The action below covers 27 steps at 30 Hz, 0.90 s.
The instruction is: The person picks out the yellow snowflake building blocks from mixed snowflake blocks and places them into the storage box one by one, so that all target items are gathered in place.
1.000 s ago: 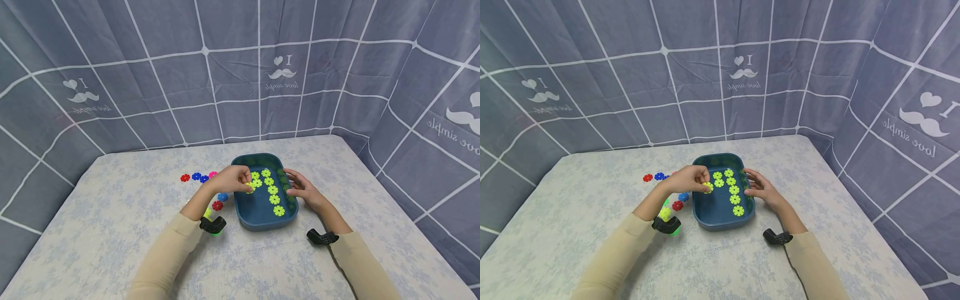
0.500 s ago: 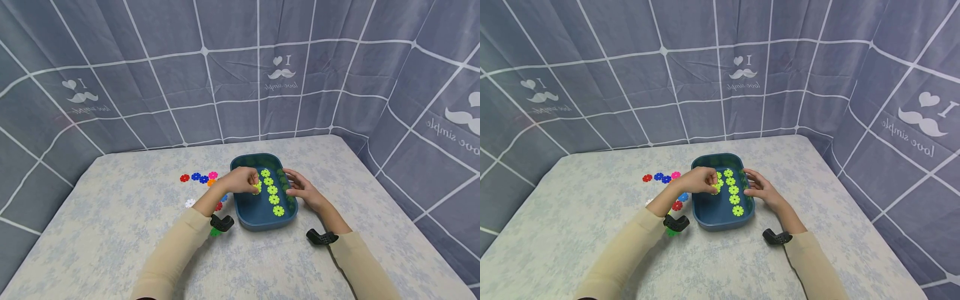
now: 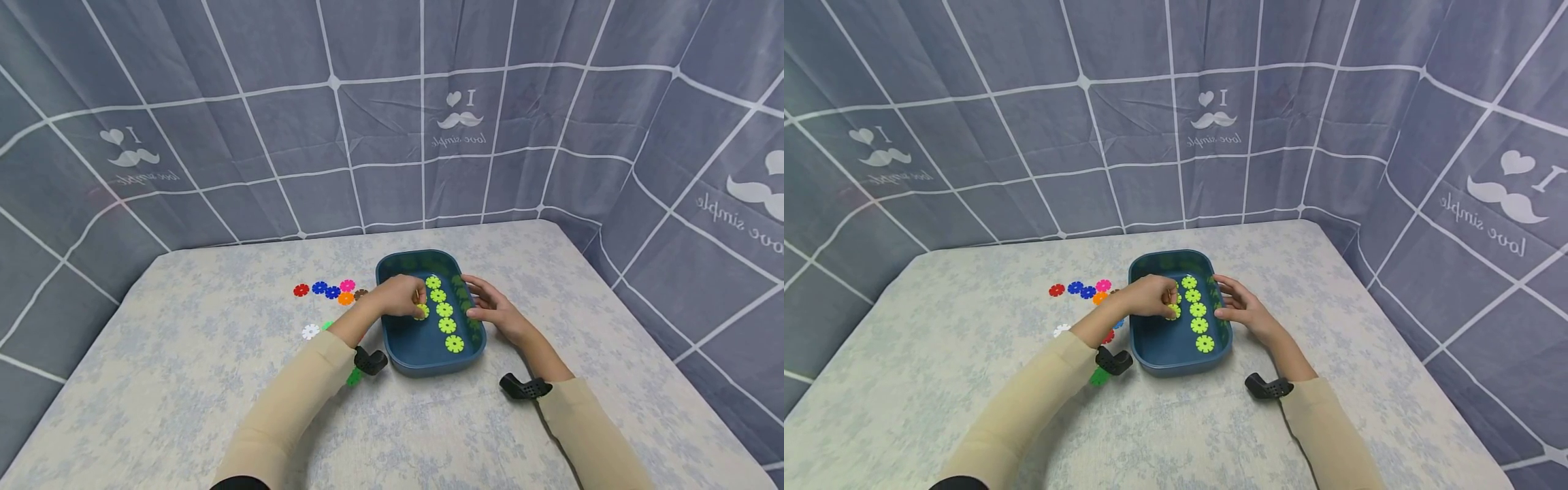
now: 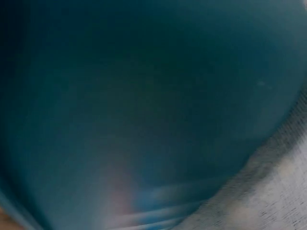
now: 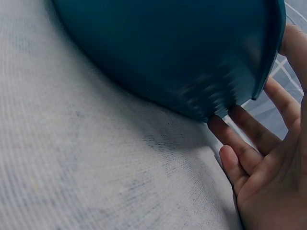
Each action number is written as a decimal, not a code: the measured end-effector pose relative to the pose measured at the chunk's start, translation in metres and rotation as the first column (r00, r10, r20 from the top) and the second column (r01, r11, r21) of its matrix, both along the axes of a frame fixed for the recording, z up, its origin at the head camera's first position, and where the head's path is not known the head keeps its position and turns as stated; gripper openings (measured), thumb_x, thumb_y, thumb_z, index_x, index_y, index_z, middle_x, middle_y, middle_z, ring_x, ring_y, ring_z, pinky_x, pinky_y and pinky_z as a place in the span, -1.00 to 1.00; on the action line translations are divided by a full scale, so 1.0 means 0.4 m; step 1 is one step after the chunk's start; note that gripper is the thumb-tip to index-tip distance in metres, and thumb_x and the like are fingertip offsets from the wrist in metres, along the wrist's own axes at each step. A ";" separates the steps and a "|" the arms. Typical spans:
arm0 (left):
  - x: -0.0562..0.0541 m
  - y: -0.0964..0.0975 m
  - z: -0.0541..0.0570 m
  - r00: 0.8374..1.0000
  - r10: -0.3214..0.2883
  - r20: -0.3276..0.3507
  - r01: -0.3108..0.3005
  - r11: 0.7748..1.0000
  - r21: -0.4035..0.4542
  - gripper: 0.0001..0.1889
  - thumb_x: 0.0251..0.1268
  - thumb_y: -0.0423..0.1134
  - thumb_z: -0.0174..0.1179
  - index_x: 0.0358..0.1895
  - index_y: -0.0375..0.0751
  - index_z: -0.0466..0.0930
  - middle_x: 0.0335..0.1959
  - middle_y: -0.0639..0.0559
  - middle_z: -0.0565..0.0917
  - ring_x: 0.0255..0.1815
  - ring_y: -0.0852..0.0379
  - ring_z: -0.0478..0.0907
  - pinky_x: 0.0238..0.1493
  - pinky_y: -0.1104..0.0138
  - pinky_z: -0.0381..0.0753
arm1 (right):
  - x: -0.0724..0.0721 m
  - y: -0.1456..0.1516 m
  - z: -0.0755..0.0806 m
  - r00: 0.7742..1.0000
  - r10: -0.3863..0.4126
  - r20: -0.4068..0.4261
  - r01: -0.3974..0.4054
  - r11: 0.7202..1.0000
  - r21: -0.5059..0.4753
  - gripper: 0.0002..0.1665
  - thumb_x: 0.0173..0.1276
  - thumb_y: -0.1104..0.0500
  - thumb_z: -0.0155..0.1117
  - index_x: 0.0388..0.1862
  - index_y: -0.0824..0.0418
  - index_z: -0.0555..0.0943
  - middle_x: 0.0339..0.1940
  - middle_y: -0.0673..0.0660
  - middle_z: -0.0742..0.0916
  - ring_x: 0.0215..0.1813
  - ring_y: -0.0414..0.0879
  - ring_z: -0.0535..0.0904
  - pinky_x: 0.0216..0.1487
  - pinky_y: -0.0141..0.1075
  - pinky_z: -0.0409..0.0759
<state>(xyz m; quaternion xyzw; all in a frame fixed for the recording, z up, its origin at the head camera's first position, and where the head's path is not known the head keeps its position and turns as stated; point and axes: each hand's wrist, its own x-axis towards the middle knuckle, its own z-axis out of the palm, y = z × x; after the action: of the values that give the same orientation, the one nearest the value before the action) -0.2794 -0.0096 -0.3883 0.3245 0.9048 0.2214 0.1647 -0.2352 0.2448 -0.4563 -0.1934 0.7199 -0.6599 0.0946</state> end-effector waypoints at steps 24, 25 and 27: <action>-0.018 0.037 -0.032 1.000 0.027 0.003 -0.026 0.994 -0.103 -0.78 0.15 -0.15 0.43 -0.32 -0.09 0.55 -0.32 0.08 0.58 -0.31 0.14 0.52 -0.24 0.29 0.52 | 0.001 -0.002 0.003 1.000 0.003 -0.004 -0.003 1.000 0.002 -0.16 0.33 0.38 0.12 0.55 0.24 0.06 0.46 0.45 0.22 0.33 0.40 0.30 0.08 -0.30 0.51; -0.017 0.038 -0.032 1.000 0.026 -0.005 -0.026 0.994 -0.110 -0.78 0.15 -0.14 0.43 -0.32 -0.09 0.55 -0.33 0.08 0.58 -0.32 0.14 0.52 -0.25 0.29 0.51 | 0.001 -0.002 0.003 1.000 0.004 -0.005 -0.004 1.000 0.003 -0.16 0.33 0.38 0.12 0.55 0.24 0.06 0.46 0.46 0.22 0.33 0.40 0.30 0.08 -0.30 0.51; -0.016 0.039 -0.033 1.000 0.023 -0.018 -0.025 0.993 -0.119 -0.78 0.15 -0.14 0.43 -0.32 -0.10 0.56 -0.37 0.08 0.57 -0.35 0.14 0.50 -0.26 0.30 0.50 | 0.000 -0.002 0.003 1.000 0.006 -0.005 -0.006 1.000 0.001 -0.16 0.33 0.38 0.12 0.55 0.25 0.06 0.46 0.46 0.22 0.32 0.40 0.30 0.08 -0.30 0.51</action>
<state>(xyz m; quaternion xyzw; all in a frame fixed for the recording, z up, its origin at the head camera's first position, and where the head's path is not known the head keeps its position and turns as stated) -0.2857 0.0059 -0.4015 0.3048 0.9216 0.1662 0.1736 -0.2350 0.2442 -0.4552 -0.1972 0.7200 -0.6586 0.0947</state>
